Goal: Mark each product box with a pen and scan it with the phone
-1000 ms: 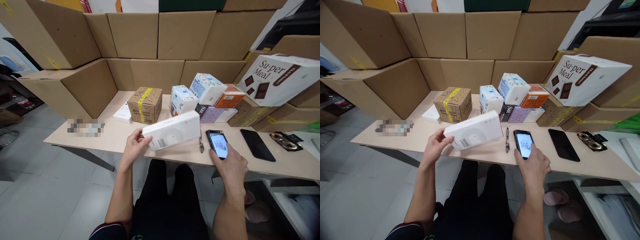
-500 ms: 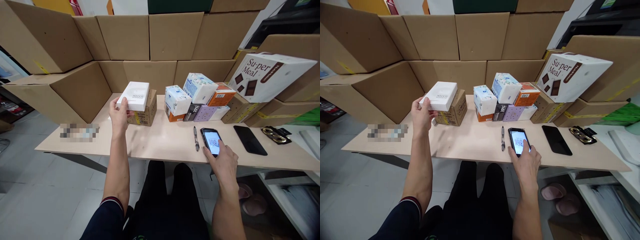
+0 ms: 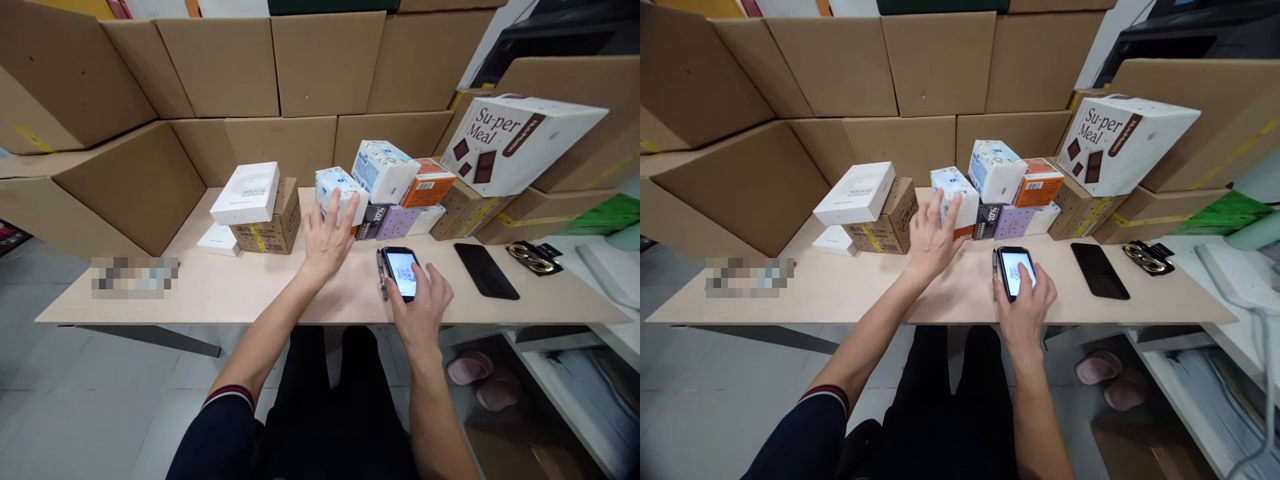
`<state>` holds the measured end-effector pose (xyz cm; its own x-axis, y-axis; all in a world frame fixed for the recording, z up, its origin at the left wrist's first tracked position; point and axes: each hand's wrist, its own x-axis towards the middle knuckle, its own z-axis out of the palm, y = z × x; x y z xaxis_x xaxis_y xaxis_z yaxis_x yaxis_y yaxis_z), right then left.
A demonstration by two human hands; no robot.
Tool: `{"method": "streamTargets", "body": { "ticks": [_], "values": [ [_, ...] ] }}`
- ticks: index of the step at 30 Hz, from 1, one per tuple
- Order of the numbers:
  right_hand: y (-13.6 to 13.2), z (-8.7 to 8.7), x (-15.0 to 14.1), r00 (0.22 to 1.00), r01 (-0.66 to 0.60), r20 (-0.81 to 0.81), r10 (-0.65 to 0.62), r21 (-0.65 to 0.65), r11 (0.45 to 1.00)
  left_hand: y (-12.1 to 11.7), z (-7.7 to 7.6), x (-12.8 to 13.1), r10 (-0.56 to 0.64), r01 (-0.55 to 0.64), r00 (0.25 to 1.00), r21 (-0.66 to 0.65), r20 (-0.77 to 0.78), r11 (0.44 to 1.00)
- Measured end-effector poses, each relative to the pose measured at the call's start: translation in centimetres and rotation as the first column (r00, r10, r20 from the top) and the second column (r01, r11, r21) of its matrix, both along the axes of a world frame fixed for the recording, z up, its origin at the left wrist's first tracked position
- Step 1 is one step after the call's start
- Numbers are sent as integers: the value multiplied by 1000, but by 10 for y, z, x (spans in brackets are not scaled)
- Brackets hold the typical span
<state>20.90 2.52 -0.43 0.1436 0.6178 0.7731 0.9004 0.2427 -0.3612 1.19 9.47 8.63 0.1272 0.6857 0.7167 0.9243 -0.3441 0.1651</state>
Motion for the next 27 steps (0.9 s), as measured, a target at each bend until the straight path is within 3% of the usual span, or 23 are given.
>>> {"method": "streamTargets", "body": {
  "ticks": [4, 7, 11, 14, 15, 18, 20, 21, 22, 23, 24, 27],
  "values": [
    [1, 11, -12, 985, -163, -44, 164, 26, 986, 42, -9, 11, -75, 72, 992, -38, -97, 997],
    [4, 13, -18, 962, -244, -122, 244, 12, 970, 47, -12, -1, -150, 150, 984, -6, -94, 989],
    [7, 13, -24, 911, -314, -287, 296, -18, 949, 8, -13, -30, -224, 226, 974, 144, -30, 963],
    [6, 15, -31, 833, -381, -457, 312, -64, 922, -42, -13, -50, -248, 196, 923, 194, 295, 961],
    [6, 15, -34, 802, -415, -501, 325, -76, 907, -57, -13, -55, -240, 195, 854, 144, 461, 970],
    [2, 17, -44, 713, -552, -572, 406, -102, 827, -92, -19, -64, -166, 291, 497, 16, 852, 956],
    [-1, 18, -51, 634, -662, -605, 482, -103, 742, -102, -25, -69, -50, 383, 283, -65, 958, 921],
    [-3, 18, -54, 594, -708, -620, 513, -100, 699, -105, -29, -72, 14, 430, 221, -111, 975, 896],
    [-4, 18, -56, 569, -736, -626, 533, -98, 670, -106, -33, -75, 81, 472, 204, -170, 976, 865],
    [-6, 18, -58, 564, -746, -621, 544, -101, 659, -107, -36, -78, 139, 496, 241, -244, 961, 833],
    [-8, 18, -59, 579, -740, -606, 546, -109, 664, -107, -38, -82, 179, 490, 324, -327, 929, 808],
    [-10, 17, -60, 663, -683, -531, 528, -141, 717, -108, -40, -89, 180, 314, 665, -490, 725, 813]
  ]
}}
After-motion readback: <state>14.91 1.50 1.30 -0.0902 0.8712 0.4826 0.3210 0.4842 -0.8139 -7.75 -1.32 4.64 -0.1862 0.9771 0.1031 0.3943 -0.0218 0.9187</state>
